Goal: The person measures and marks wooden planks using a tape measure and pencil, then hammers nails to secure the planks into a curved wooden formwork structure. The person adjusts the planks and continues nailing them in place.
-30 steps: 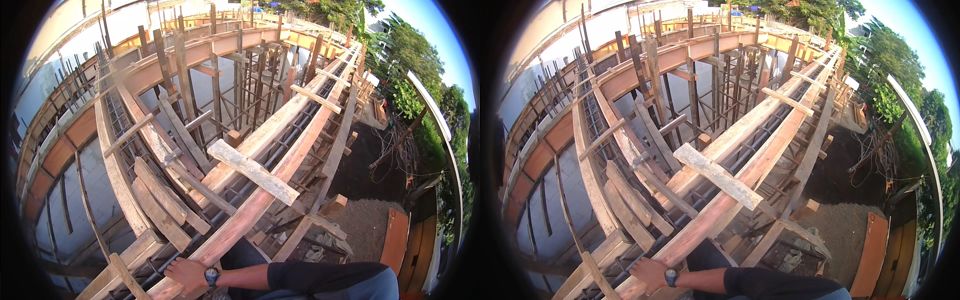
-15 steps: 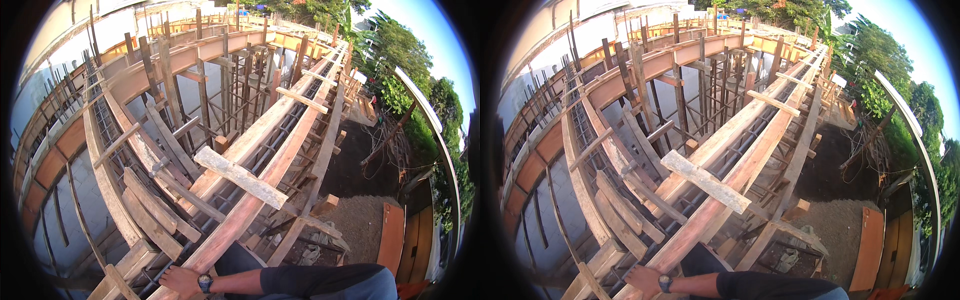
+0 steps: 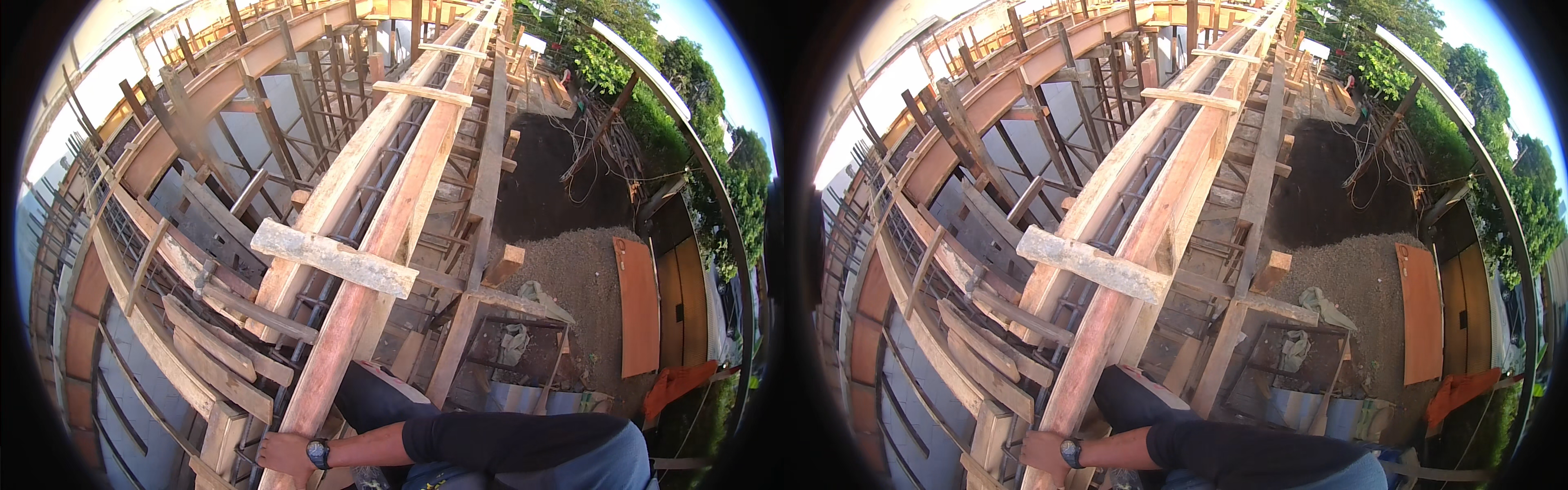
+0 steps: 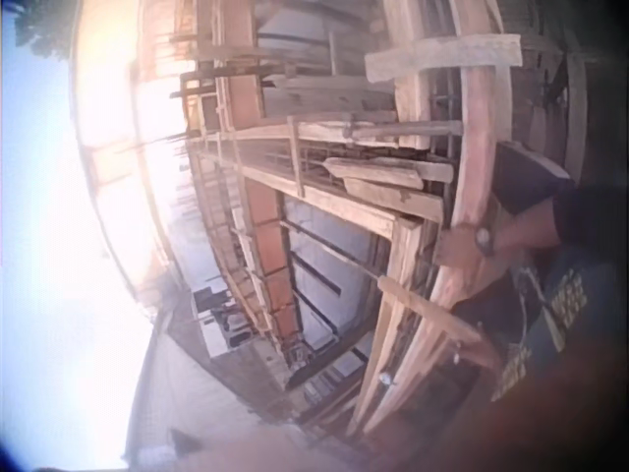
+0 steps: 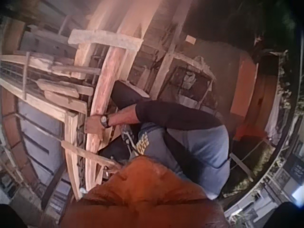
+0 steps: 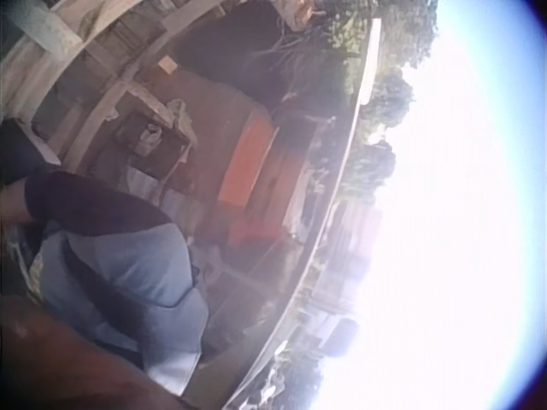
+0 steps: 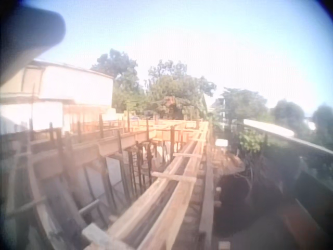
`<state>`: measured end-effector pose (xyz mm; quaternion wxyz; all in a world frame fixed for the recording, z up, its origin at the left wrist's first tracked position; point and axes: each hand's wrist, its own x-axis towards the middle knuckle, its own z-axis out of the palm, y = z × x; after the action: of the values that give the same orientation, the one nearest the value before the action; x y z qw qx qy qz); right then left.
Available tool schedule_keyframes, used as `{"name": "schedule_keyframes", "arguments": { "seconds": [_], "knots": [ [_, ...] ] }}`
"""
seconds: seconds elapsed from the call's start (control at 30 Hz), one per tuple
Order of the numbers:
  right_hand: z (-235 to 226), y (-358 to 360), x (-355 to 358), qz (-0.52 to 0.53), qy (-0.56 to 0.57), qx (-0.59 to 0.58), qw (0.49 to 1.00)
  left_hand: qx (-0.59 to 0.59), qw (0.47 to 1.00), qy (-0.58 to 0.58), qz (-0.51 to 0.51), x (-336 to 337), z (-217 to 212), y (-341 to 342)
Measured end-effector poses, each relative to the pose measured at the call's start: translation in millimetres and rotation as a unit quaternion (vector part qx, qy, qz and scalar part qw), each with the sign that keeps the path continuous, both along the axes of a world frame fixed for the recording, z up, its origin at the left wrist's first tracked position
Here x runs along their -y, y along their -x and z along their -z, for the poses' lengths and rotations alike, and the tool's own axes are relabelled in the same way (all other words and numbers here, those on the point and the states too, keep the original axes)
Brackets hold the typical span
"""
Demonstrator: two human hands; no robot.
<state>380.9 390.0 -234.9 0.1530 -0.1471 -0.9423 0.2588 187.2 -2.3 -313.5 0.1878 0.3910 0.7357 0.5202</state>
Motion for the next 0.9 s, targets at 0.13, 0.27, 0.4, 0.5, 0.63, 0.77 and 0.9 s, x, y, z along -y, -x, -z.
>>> {"name": "schedule_keyframes", "arguments": {
  "seconds": [0.13, 0.27, 0.4, 0.5, 0.63, 0.77, 0.9],
  "knots": [
    [-18, -16, -5, 0.006, 0.033, -0.011, 0.999, 0.110, 0.991, -0.051, -0.063, -39, -32, -36],
    [-31, -18, -5, 0.002, 0.040, 0.023, 0.999, -0.094, 0.962, 0.103, -0.236, -74, -83, -109],
    [-41, -12, -4, -0.002, -0.004, 0.020, 1.000, -0.079, 0.910, 0.255, -0.317, -104, -136, -130],
    [-51, -5, -3, -0.021, -0.017, 0.079, 0.997, -0.020, 0.879, 0.331, -0.343, -117, -160, -130],
    [-59, 0, 1, -0.021, -0.022, 0.083, 0.996, 0.015, 0.878, 0.332, -0.345, -116, -164, -129],
    [-55, 2, 2, -0.020, -0.026, 0.085, 0.996, 0.007, 0.869, 0.342, -0.358, -112, -155, -129],
    [-51, 4, 5, -0.013, -0.025, 0.087, 0.996, -0.009, 0.865, 0.346, -0.363, -110, -150, -129]
  ]
}}
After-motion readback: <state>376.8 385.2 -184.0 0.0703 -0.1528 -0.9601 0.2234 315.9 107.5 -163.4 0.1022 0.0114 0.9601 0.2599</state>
